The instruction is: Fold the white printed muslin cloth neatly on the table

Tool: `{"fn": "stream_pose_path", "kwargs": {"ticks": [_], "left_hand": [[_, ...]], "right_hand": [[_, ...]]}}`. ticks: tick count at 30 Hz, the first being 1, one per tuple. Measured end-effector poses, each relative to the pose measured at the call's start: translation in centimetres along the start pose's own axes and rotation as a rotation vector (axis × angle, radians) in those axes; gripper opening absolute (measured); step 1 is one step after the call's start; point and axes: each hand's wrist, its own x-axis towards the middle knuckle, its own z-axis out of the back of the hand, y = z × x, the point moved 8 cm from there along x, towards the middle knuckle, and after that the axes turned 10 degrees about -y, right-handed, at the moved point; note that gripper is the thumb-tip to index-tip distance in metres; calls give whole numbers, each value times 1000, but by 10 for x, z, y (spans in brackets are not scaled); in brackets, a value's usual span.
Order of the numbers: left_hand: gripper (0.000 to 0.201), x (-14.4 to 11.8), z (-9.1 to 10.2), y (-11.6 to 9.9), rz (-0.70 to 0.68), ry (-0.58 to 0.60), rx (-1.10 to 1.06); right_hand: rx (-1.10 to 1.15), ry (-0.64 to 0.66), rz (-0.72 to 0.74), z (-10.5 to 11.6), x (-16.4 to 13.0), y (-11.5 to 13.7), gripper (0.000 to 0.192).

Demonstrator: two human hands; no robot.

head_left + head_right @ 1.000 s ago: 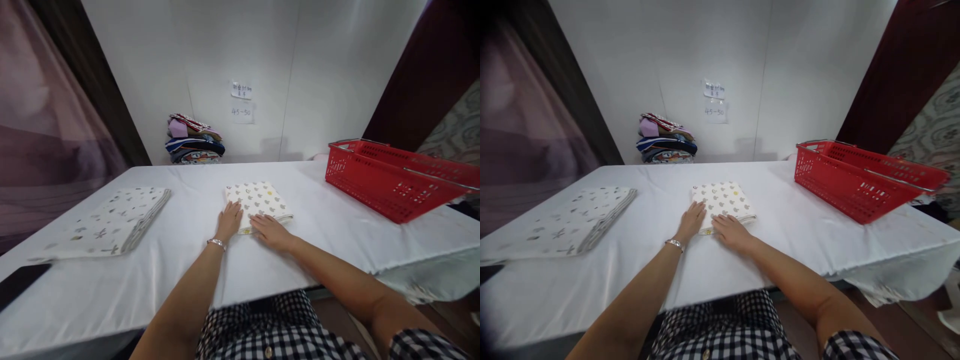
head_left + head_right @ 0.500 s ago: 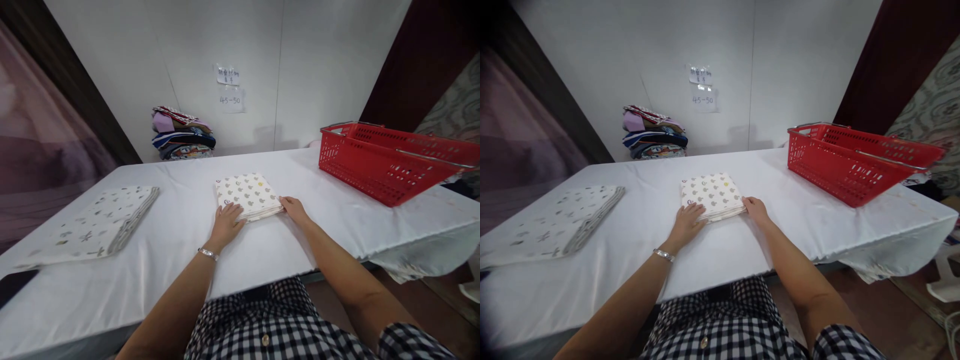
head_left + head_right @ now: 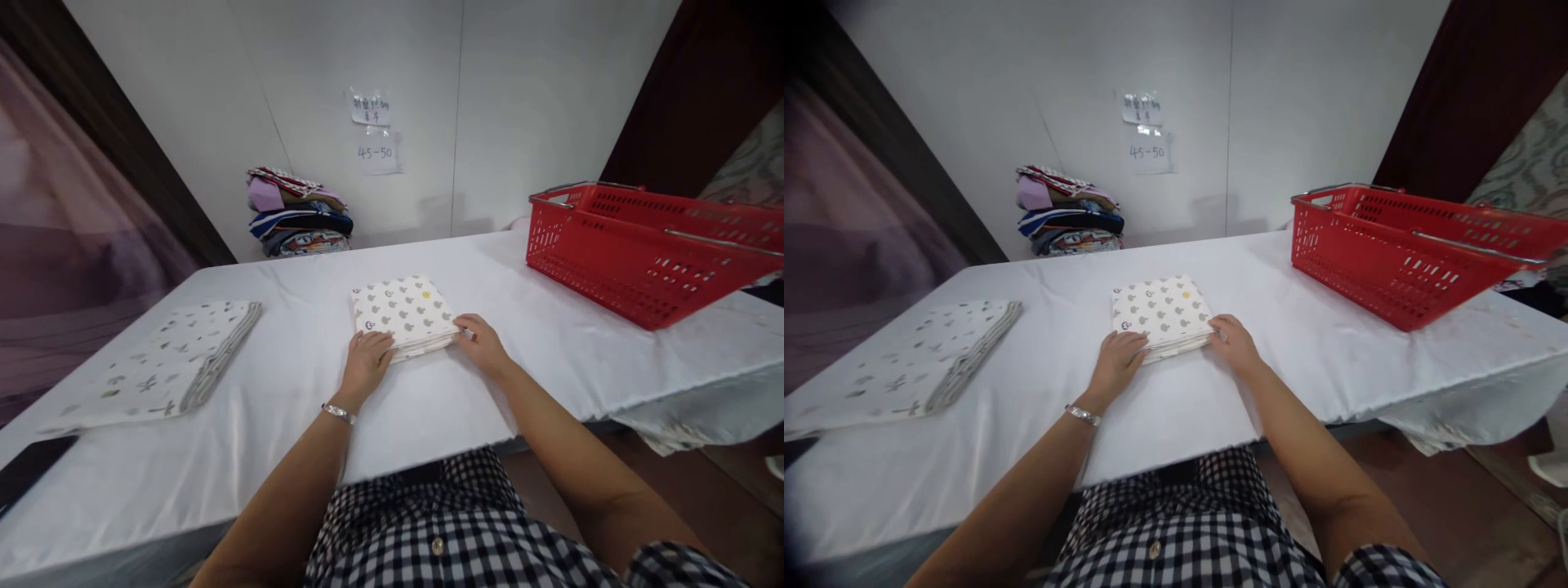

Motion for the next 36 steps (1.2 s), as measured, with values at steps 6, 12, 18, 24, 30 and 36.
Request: {"fn": "stream_pose_path", "kwargs": {"ticks": [6,12,18,24,30,36], "left_hand": [[21,1,2,4,100,-23,-93],[22,2,1,8,151,-40,-144],[26,3,-1,8,135,-27,-124],[23,3,0,5,101,-20,-109],[22,3,1,4,78,-37,-81],[24,3,-1,5,97,-14,-64]], "right_hand": [[-50,-7,64,-3,1,0,29],[41,8,68,-7,1,-5,30],[54,-3,55,-4,1,-1,31],[39,-32,72,0,1,3,24],[31,-58,133,-1,2,6,21],[10,-88,193,-2,4,11,21]]}}
